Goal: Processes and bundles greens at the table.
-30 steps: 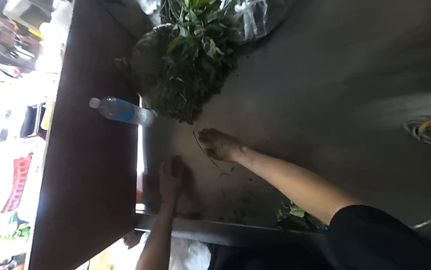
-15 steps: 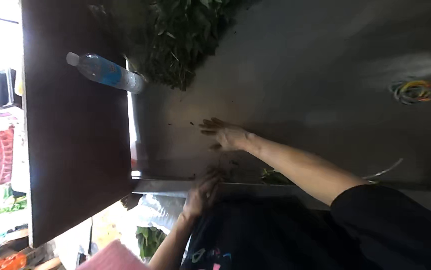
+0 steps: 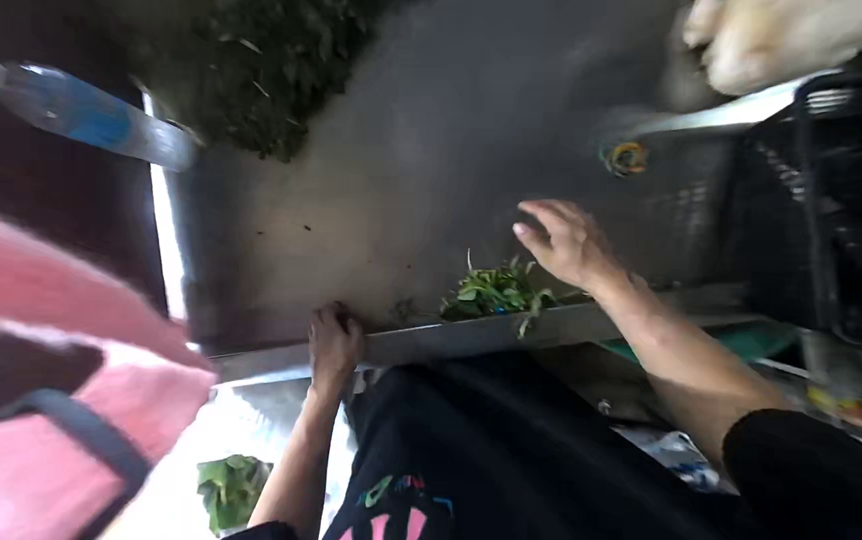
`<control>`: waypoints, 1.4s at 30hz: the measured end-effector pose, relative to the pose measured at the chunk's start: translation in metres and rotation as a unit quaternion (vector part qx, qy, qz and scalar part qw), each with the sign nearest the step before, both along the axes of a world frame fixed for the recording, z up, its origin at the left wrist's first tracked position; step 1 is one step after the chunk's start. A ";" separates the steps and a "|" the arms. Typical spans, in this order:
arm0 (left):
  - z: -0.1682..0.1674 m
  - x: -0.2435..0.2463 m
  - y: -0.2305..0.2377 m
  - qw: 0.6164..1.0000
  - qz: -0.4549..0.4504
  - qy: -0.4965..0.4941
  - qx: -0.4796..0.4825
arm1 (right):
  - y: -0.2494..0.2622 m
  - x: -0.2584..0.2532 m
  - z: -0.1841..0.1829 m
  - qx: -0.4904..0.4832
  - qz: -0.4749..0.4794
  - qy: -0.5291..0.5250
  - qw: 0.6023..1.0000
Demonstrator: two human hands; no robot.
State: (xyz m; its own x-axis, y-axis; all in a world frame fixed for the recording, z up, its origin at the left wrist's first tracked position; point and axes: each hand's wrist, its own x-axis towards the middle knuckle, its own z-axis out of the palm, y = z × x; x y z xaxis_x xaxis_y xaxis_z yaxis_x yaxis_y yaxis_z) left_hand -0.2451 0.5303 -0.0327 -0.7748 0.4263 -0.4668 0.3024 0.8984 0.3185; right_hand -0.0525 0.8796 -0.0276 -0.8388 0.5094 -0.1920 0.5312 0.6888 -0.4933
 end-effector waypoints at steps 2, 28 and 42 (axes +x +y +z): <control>-0.003 0.021 0.019 1.000 0.004 -0.001 0.025 | 0.021 0.040 -0.010 0.024 -0.096 -0.091 0.991; 0.026 0.105 0.123 0.953 0.158 -0.205 0.156 | -0.130 -0.026 -0.011 -0.359 -0.003 -0.010 0.933; 0.145 0.089 -0.174 0.843 0.352 0.085 0.398 | -0.398 -0.109 0.130 -0.210 0.291 0.137 0.923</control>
